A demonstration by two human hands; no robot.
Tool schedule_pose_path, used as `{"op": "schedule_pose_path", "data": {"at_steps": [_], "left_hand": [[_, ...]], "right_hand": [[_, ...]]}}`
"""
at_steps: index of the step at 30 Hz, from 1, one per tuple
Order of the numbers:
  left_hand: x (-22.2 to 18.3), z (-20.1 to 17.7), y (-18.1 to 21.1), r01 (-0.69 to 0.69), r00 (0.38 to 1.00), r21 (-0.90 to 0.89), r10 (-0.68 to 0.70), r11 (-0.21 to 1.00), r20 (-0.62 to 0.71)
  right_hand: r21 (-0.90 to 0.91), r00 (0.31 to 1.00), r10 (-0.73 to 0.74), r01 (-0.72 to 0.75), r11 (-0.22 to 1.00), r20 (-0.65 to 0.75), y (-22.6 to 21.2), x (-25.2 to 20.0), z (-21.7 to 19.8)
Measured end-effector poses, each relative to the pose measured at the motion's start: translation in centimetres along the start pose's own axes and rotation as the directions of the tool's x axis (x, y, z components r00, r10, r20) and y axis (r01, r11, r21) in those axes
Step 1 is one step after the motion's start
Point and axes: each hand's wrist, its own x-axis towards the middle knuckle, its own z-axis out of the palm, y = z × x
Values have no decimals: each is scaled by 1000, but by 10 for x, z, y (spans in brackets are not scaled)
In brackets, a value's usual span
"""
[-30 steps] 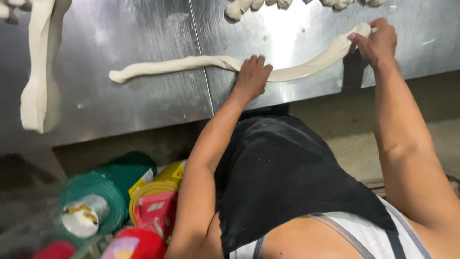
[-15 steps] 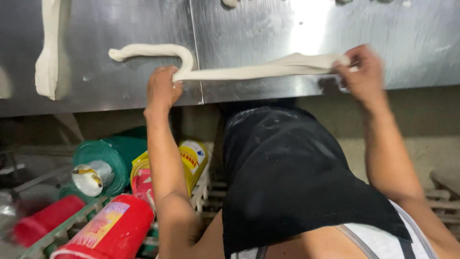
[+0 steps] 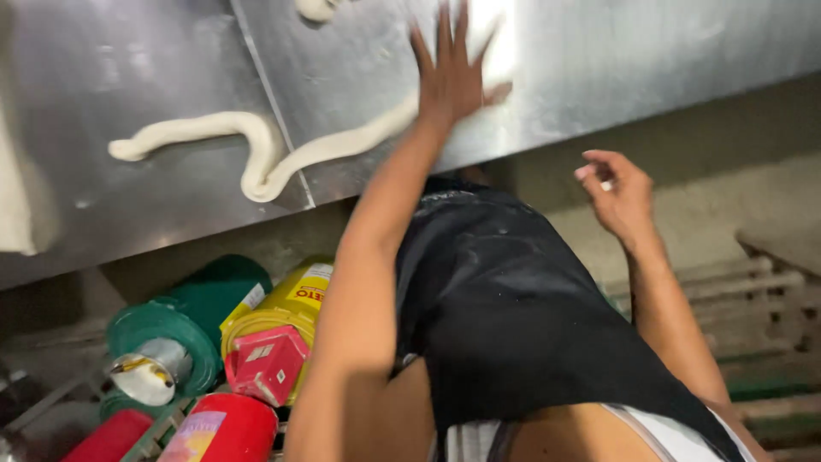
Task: The recorder is stretching long strips of dough and breaking them into small uniform pieces on a bakery table.
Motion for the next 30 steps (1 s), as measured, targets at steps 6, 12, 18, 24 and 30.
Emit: {"op": "schedule_pose_path", "data": {"at_steps": [6,12,18,24,30], "left_hand": [[16,43,33,166,986,-29,-166,986,16],[-106,71,57,-146,987,30,147,989,-62],[6,16,86,-68,995,-8,69,998,78],[32,31,94,44,999,33,-44,998,-9],[-39,65,65,-290,943,81,300,953,-146]], "right_hand": [[128,954,270,-254,959,-128,15,-47,-27],[271,924,359,-315,910,-131,70,-81,-1],[250,886,459,-430,867,-66,48,-68,6],[358,922,343,-264,896,-178,34,-35,7],[682,920,363,-172,711,-146,-24,30,9]]}}
